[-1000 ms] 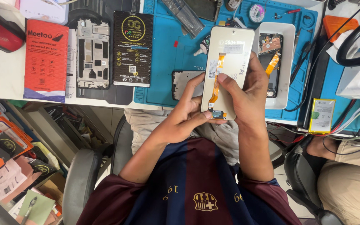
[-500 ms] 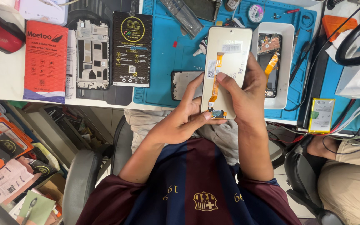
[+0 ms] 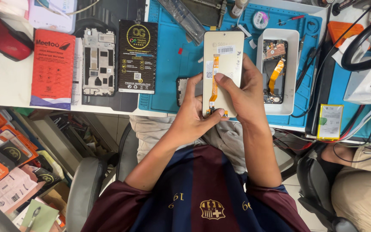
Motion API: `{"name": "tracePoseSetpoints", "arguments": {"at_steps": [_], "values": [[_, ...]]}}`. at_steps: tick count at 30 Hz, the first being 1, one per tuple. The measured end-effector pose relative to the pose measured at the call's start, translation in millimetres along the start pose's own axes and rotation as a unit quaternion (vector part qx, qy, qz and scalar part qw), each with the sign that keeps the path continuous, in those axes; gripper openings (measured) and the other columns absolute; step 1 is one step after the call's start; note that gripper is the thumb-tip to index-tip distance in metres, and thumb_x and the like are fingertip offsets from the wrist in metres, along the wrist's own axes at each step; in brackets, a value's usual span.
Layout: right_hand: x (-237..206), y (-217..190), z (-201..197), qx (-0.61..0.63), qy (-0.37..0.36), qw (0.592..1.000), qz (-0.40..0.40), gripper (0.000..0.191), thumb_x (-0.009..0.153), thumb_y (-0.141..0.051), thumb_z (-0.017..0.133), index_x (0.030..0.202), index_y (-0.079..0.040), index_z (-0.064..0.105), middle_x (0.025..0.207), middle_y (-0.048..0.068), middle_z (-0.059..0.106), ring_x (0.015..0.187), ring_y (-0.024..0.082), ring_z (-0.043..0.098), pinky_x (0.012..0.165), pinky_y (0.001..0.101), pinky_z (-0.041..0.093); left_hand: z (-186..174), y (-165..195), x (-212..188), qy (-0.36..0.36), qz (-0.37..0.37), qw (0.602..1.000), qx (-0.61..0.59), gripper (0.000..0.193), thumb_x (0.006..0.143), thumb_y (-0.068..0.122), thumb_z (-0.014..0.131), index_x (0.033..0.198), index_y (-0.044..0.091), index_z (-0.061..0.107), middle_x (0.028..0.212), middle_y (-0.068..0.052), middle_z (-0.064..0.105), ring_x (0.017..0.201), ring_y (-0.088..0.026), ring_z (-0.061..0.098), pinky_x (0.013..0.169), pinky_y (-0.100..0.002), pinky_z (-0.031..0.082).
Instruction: The person works at a repair bench with a disassembled phone. They use a tool to clean adhesive residue from the old screen frame, peel the protective backing from a replacement display, align its flex cable, press the new screen onto the phone body, and smooth a black protective sheet over the assembly.
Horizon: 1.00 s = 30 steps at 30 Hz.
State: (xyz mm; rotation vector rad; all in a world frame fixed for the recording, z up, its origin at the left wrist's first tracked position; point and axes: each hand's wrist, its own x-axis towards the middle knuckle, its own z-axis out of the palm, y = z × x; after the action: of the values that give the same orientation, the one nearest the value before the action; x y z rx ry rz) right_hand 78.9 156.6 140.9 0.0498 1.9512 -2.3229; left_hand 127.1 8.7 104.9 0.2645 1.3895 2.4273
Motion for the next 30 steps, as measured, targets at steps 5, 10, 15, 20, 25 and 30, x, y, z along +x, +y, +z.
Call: {"name": "tracePoseSetpoints", "arguments": {"at_steps": [5,10,15,20,25,30], "values": [[1,1,-2,0.007,-0.004,1.0,-0.004,0.042,0.092,0.003,0.071,0.132,0.002,0.059,0.118,0.008,0.07,0.105,0.013,0.068,0.093,0.0285,0.057,1,-2,2,0.008,-0.007,1.0,0.01,0.081,0.099,-0.012,0.057,0.157,0.009,0.006,0.128,-0.022,0.064,0.111,-0.022,0.07,0.093,-0.039,0.065],[1,2,-4,0.019,-0.004,1.0,0.003,0.04,0.092,0.004,0.071,0.131,0.002,0.059,0.118,0.009,0.071,0.105,0.013,0.068,0.093,0.0287,0.057,2,-2,2,0.017,-0.016,0.999,0.024,0.08,0.098,-0.012,0.058,0.157,0.009,0.007,0.129,-0.022,0.063,0.112,-0.021,0.069,0.09,-0.037,0.065],[0,1,-6,0.017,-0.004,1.0,-0.002,0.04,0.092,0.005,0.07,0.131,0.002,0.06,0.117,0.009,0.071,0.105,0.012,0.069,0.093,0.0285,0.057,4,-1,2,0.013,-0.008,0.999,0.031,0.082,0.097,-0.011,0.059,0.157,0.009,0.007,0.132,-0.022,0.062,0.113,-0.021,0.069,0.092,-0.036,0.064],[0,2,-7,0.013,-0.005,1.0,-0.003,0.042,0.092,0.005,0.07,0.133,0.001,0.059,0.117,0.008,0.071,0.104,0.012,0.069,0.092,0.0284,0.058,5,-2,2,0.014,-0.001,0.999,0.036,0.081,0.097,-0.011,0.06,0.157,0.008,0.009,0.133,-0.021,0.061,0.115,-0.022,0.069,0.092,-0.036,0.064],[0,2,-9,0.021,-0.007,1.0,-0.001,0.043,0.092,0.005,0.07,0.134,0.001,0.059,0.119,0.008,0.071,0.105,0.012,0.069,0.093,0.0287,0.058,2,-2,-1,0.011,-0.024,0.999,0.026,0.076,0.105,-0.003,0.053,0.163,0.008,0.006,0.133,-0.023,0.063,0.117,-0.02,0.067,0.094,-0.034,0.058],[-1,2,-11,0.03,-0.003,1.0,-0.002,0.043,0.092,0.005,0.069,0.134,0.002,0.058,0.121,0.009,0.07,0.109,0.013,0.068,0.097,0.0292,0.057,1,-6,1,0.003,-0.022,0.999,0.026,0.066,0.109,0.003,0.047,0.163,0.007,0.008,0.134,-0.023,0.064,0.118,-0.02,0.066,0.096,-0.035,0.058]]}}
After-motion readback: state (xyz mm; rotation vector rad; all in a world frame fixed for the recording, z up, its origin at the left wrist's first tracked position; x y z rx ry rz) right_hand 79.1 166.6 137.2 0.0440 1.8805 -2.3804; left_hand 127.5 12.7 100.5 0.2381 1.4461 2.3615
